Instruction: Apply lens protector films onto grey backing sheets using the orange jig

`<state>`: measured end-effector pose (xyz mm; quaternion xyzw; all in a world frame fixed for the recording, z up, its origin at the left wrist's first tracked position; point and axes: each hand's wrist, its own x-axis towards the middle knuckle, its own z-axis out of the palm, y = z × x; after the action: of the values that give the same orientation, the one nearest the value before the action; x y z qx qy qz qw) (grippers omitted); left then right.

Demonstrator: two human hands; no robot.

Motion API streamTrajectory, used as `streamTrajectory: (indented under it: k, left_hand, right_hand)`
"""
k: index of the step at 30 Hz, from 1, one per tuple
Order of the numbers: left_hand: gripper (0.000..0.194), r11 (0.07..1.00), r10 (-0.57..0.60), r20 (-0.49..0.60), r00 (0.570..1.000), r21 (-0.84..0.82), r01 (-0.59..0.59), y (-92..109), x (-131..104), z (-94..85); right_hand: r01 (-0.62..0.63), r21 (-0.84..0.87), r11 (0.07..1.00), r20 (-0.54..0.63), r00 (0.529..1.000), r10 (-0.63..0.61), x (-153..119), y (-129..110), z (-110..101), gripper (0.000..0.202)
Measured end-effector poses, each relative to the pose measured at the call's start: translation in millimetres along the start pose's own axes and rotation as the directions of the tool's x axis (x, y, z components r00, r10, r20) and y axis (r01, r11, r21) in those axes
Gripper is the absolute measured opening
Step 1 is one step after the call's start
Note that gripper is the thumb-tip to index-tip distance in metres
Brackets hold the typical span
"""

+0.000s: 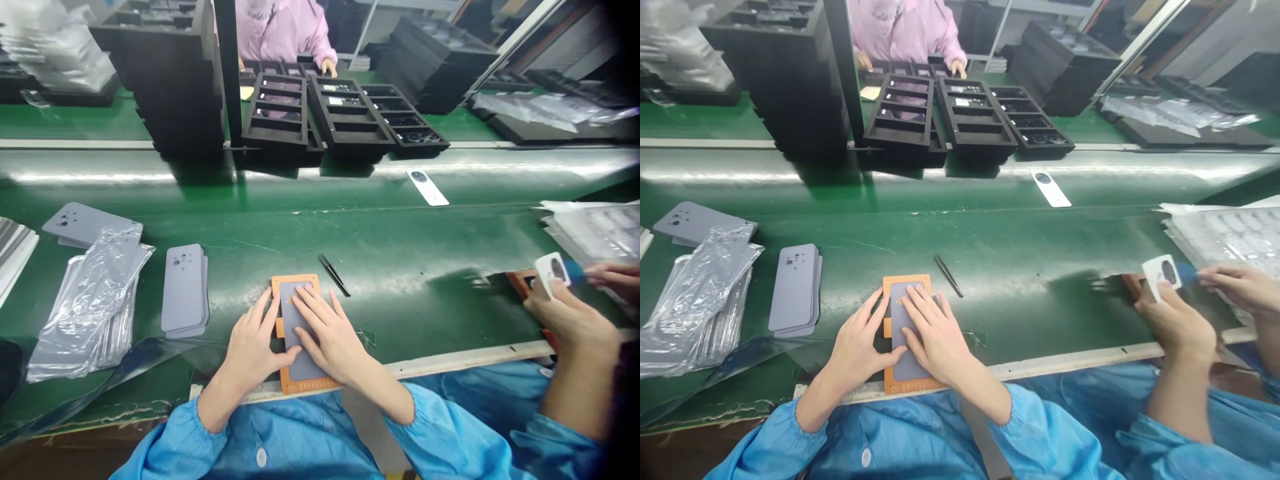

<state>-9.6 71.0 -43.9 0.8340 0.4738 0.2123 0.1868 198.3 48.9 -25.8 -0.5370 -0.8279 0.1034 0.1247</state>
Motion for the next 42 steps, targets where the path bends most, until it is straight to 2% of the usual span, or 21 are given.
streamTrajectory:
  k: [4,7,10,13,16,18,20,22,25,27,30,33,35,38,42]
  left_hand:
    - [0.099,1.0,-0.023,0.011,1.0,-0.02,0.023,0.5,-0.7,0.5]
    - [0.092,0.997,-0.045,0.016,0.999,-0.059,0.045,1.8,-1.1,-1.3]
    - [0.073,0.991,-0.07,0.013,0.997,-0.113,0.071,2.0,-1.8,-5.4]
    - [0.051,0.966,-0.079,0.013,0.997,-0.248,0.08,-0.1,-3.3,-11.6]
    - [0.055,0.89,-0.087,-0.015,0.996,-0.451,0.071,-2.5,-4.7,-17.1]
    - [0.058,0.828,-0.121,-0.033,0.992,-0.554,0.083,-2.3,-4.2,-19.1]
    - [0.045,0.793,-0.185,-0.02,0.982,-0.593,0.137,-0.6,-2.1,-19.8]
    - [0.031,0.781,-0.248,0.002,0.969,-0.591,0.201,1.4,0.4,-19.6]
    - [0.032,0.749,-0.299,-0.007,0.954,-0.622,0.23,1.8,2.1,-18.6]
    - [0.034,0.711,-0.325,-0.017,0.946,-0.663,0.232,0.2,1.3,-17.8]
    - [0.033,0.659,-0.347,-0.036,0.937,-0.72,0.216,-3.3,-1.5,-16.0]
    - [0.038,0.627,-0.35,-0.098,0.931,-0.764,0.155,-6.6,-4.2,-12.9]
    - [0.044,0.648,-0.337,-0.14,0.931,-0.752,0.121,-8.1,-5.3,-10.7]
    - [0.045,0.761,-0.313,-0.161,0.936,-0.632,0.146,-8.1,-5.8,-8.5]
    - [0.04,0.891,-0.239,-0.204,0.949,-0.434,0.131,-4.5,-4.9,-7.5]
  right_hand:
    - [-0.154,0.017,0.988,-0.164,0.974,0.154,-25.0,-0.4,8.4,0.058]
    - [-0.193,0.088,0.977,-0.187,0.96,0.207,-34.8,-4.1,12.3,0.059]
    - [-0.191,0.173,0.966,-0.206,0.952,0.225,-36.2,-10.5,3.0,0.054]
    - [-0.139,0.312,0.94,-0.222,0.951,0.214,-35.2,-21.1,-17.3,0.053]
    - [-0.007,0.46,0.888,-0.147,0.986,0.083,-32.5,-31.9,-33.3,0.055]
    - [0.026,0.513,0.858,-0.076,0.997,0.015,-27.9,-35.4,-35.1,0.052]
    - [-0.013,0.516,0.856,-0.048,0.998,0.044,-21.0,-34.8,-31.2,0.043]
    - [-0.091,0.499,0.862,-0.042,0.991,0.128,-12.8,-31.6,-26.1,0.037]
    - [-0.216,0.499,0.84,0.034,0.973,0.229,-1.4,-27.5,-23.1,0.04]
    - [-0.282,0.548,0.787,0.126,0.958,0.256,4.8,-27.0,-23.6,0.051]
    - [-0.339,0.701,0.628,0.239,0.941,0.241,16.8,-23.3,-22.9,0.061]
    - [-0.315,0.826,0.467,0.221,0.944,0.246,45.8,-2.1,-21.0,0.054]
    - [-0.313,0.845,0.434,0.178,0.93,0.322,80.6,23.8,-22.5,0.052]
    - [-0.371,0.793,0.483,0.123,0.874,0.469,148.6,68.8,-30.6,0.056]
    - [-0.456,0.679,0.576,0.023,0.797,0.604,227.4,110.6,-45.5,0.04]
